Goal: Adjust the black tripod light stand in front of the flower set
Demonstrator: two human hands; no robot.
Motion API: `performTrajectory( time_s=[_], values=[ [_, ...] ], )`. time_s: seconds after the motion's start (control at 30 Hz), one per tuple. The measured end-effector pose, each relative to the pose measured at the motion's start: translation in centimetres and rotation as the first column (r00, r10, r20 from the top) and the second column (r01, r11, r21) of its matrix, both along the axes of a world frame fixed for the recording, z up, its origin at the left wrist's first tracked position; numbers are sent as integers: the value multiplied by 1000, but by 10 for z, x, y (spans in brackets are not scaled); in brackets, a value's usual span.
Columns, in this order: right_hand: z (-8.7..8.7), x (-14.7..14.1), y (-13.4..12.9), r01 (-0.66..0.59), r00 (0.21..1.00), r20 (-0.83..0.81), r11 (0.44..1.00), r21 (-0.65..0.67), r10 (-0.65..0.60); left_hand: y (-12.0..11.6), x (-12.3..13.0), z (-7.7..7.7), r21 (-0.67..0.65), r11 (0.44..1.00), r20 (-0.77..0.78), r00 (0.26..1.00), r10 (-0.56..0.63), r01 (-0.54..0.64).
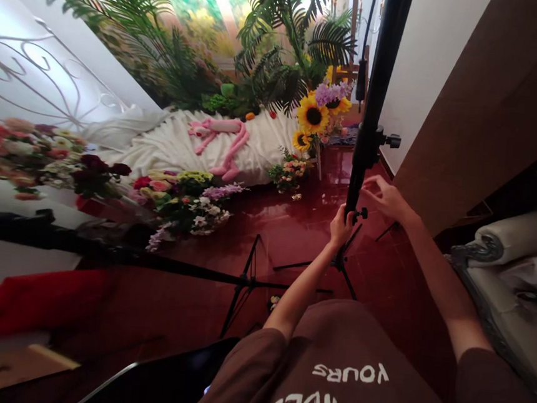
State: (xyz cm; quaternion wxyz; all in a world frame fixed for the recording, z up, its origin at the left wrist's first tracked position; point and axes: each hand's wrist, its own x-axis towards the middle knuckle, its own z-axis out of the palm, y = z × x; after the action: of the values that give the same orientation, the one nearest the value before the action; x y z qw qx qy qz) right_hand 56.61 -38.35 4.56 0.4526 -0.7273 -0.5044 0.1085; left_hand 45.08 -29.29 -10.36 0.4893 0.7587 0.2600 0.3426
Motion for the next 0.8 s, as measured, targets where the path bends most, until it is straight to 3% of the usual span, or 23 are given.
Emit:
performTrajectory(
  time_s=[0.13,0.3,0.57,0.63,0.73,0.8],
  values=[
    [-49,10,-43,11,988,151,980,-201,20,1,1,-4,35,999,-8,1000,15,-14],
    [-85,0,-46,-28,972,224,980,-198,73,1,2,-5,11,1000,-6,1000,19,-19],
    [-115,9,-32,11,988,154,999,-38,-5,-1,3,-8,34,998,-10,999,54,-53],
    [-120,4,-26,78,983,171,997,-25,-72,-2,3,-8,46,998,-21,998,54,-53],
    [-119,-4,-11,311,941,172,946,-91,-292,-2,3,-9,57,998,-17,999,41,-40],
    [-114,-3,-1,379,925,119,889,-259,-360,-1,4,-10,51,999,0,1000,19,-19]
  ],
)
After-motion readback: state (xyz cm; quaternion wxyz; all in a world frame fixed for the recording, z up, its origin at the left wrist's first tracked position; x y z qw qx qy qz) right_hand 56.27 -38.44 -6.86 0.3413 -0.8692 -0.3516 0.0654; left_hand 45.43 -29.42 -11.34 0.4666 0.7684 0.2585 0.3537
